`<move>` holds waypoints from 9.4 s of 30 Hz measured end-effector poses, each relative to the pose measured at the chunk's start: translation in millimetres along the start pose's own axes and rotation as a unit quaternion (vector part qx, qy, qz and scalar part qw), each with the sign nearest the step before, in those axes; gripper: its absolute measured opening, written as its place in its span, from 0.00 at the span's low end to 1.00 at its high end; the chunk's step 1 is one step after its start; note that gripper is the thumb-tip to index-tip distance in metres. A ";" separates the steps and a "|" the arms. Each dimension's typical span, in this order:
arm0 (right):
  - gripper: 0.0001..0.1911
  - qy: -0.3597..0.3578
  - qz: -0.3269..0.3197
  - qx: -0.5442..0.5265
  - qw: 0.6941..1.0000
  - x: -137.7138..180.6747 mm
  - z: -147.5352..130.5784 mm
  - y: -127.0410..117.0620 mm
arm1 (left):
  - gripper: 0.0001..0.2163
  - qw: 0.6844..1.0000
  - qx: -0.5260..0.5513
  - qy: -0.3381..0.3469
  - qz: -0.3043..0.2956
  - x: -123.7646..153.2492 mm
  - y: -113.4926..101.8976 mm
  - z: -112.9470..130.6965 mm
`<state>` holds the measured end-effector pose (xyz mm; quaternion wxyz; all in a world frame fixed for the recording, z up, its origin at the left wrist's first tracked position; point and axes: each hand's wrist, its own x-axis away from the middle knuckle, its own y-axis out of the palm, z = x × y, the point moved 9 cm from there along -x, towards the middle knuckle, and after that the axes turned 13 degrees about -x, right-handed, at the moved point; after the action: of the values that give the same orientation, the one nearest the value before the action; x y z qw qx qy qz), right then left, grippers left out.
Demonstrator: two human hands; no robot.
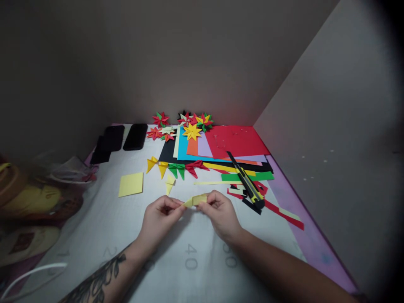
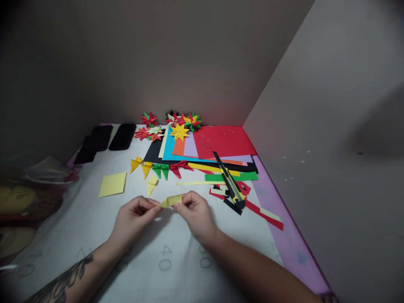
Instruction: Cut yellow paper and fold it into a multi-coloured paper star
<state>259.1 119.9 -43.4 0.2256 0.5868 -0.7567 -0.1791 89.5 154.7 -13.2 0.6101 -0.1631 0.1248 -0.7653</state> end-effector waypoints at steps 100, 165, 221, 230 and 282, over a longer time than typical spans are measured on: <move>0.07 -0.179 -0.089 0.302 0.932 6.9 -50.6 27.0 | 0.03 0.977 -0.151 0.147 -0.044 12.9 -3.0 25.8; 0.09 -0.445 -0.299 0.568 0.624 48.5 -37.2 72.1 | 0.17 0.994 -0.028 -0.008 -0.107 -0.6 20.0 -5.9; 0.05 -0.154 -0.189 0.605 0.758 -33.1 -6.4 36.8 | 0.18 0.769 -0.502 0.362 -0.161 29.6 42.3 24.0; 0.06 -0.144 -0.177 0.613 0.756 -34.6 -6.5 37.2 | 0.15 0.738 -0.533 0.393 -0.128 34.0 50.1 24.6; 0.24 -0.298 -0.340 0.536 0.713 22.4 -9.4 46.6 | 0.19 0.791 -0.514 0.326 -0.059 22.0 17.8 21.7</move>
<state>221.9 109.7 -7.7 -0.4400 0.7434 -0.5030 0.0267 109.7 129.5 1.9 0.3130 -0.2010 0.6811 -0.6306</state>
